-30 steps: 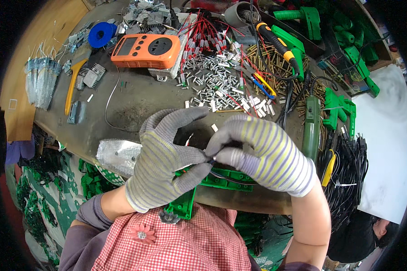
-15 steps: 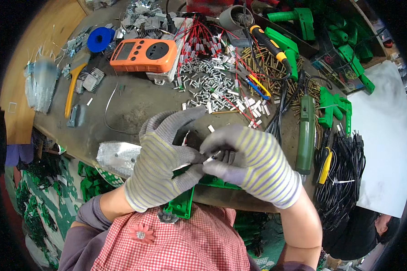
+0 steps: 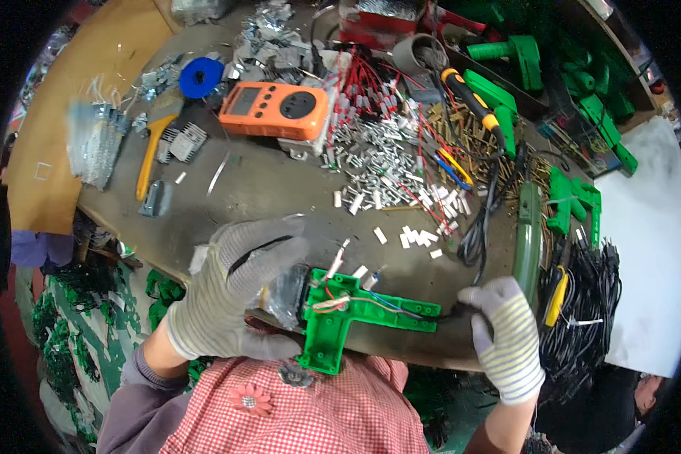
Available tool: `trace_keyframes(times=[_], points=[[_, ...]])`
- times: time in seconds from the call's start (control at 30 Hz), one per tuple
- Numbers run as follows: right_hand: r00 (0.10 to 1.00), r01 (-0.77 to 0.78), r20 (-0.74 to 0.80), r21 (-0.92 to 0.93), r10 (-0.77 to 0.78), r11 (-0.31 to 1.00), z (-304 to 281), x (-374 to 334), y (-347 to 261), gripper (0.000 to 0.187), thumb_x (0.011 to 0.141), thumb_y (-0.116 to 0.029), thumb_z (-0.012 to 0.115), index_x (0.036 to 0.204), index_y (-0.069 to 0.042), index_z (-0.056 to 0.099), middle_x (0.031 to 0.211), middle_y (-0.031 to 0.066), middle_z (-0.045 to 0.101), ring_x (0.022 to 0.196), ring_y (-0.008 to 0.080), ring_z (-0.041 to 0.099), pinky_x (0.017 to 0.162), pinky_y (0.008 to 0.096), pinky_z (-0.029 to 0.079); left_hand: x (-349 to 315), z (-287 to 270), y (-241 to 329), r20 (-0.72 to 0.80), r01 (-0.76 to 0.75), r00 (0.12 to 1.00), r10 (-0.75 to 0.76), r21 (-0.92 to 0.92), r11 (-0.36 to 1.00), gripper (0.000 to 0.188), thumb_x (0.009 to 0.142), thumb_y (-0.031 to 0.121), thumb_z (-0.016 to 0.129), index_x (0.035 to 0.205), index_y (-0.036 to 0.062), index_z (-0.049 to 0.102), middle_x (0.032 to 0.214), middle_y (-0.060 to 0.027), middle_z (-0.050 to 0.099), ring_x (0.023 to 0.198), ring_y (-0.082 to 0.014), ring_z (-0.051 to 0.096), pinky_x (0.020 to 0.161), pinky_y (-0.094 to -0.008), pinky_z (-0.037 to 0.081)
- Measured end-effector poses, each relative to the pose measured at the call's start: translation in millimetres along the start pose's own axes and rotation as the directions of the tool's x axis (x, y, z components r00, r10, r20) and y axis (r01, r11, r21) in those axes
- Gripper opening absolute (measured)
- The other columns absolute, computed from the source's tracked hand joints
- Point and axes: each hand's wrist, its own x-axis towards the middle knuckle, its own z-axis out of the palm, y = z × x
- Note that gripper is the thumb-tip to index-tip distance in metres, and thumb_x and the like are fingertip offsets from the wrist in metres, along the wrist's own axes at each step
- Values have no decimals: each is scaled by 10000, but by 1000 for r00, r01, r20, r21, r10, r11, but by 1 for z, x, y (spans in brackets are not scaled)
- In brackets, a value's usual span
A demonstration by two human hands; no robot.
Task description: Assemble a green plastic housing with internal components and wiring using a soldering iron.
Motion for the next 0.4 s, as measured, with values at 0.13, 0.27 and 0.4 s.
trace_keyframes(times=[0.13,0.27,0.4], points=[[993,99,-55,-62,-102,993,18,-3,22,311,715,10,658,1010,-85,682,944,142,535,917,339,573,810,417,467,-18,11,-30,128,67,988,-81,112,991,905,669,453,835,1414,70,493,1243,-185,590,1153,-387,558,1010,-486,412],[971,146,-175,-111,-164,983,26,17,53,294,735,19,634,1008,-82,680,970,147,554,898,335,568,796,415,469,-17,21,-25,48,125,990,-133,133,983,893,678,382,831,1431,66,470,1209,-203,597,1109,-382,570,979,-490,440],[968,99,-212,-154,-131,983,35,33,62,343,732,53,638,1041,-88,687,996,147,570,933,320,586,828,439,477,-22,25,-25,-24,207,978,-206,192,959,922,671,448,817,1456,120,461,1228,-174,598,1140,-398,563,993,-515,439]])
